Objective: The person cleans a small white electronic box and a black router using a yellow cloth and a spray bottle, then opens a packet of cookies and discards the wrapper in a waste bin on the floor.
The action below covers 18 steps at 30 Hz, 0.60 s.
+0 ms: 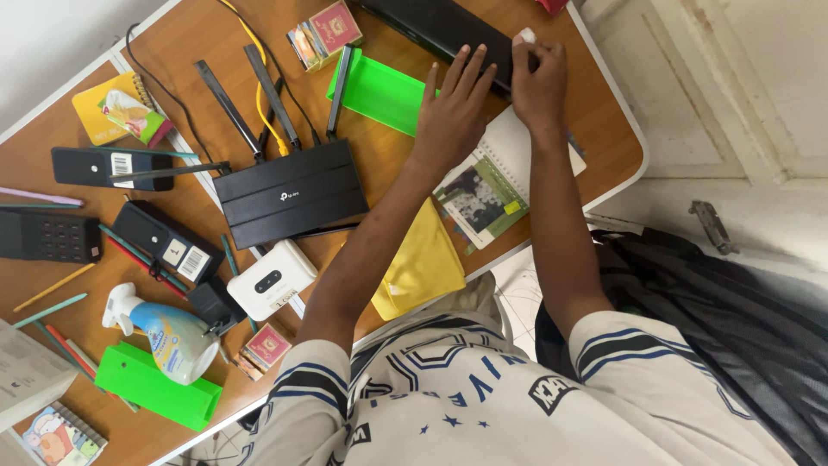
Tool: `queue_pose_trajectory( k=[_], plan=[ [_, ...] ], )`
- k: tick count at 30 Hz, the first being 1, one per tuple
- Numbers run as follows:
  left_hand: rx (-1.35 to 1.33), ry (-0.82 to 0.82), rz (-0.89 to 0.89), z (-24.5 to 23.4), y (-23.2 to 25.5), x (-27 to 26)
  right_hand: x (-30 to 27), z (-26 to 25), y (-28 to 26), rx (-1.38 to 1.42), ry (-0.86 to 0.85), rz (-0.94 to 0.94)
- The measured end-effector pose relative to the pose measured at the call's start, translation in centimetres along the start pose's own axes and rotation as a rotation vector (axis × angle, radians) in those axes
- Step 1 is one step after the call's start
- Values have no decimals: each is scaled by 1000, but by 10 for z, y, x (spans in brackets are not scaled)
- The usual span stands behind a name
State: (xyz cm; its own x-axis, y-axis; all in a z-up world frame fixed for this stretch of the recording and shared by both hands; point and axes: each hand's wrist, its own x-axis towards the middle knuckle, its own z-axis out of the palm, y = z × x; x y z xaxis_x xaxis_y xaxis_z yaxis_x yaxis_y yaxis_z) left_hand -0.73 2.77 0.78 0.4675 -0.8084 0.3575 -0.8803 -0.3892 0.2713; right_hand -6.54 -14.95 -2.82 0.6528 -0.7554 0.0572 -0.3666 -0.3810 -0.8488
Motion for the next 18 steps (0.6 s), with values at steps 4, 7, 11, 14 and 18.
queue_pose_trajectory(
  k=[4, 7, 11, 14, 18],
  plan=[
    [-52, -14, -10, -5, -1, -3, -1, -5, -8, -24, -38, 19],
    [-41, -3, 18, -5, -3, -2, 11, -16, -7, 12, -29, 9],
    [-87, 10, 10, -1, -1, 0, 32, -31, -1, -188, 106, -403],
    [-110, 6, 7, 1, -2, 2, 53, -40, 2, -192, 30, -427],
    [-79, -6, 1, 2, -1, 1, 69, -35, 13, -474, 71, -584]
  ],
)
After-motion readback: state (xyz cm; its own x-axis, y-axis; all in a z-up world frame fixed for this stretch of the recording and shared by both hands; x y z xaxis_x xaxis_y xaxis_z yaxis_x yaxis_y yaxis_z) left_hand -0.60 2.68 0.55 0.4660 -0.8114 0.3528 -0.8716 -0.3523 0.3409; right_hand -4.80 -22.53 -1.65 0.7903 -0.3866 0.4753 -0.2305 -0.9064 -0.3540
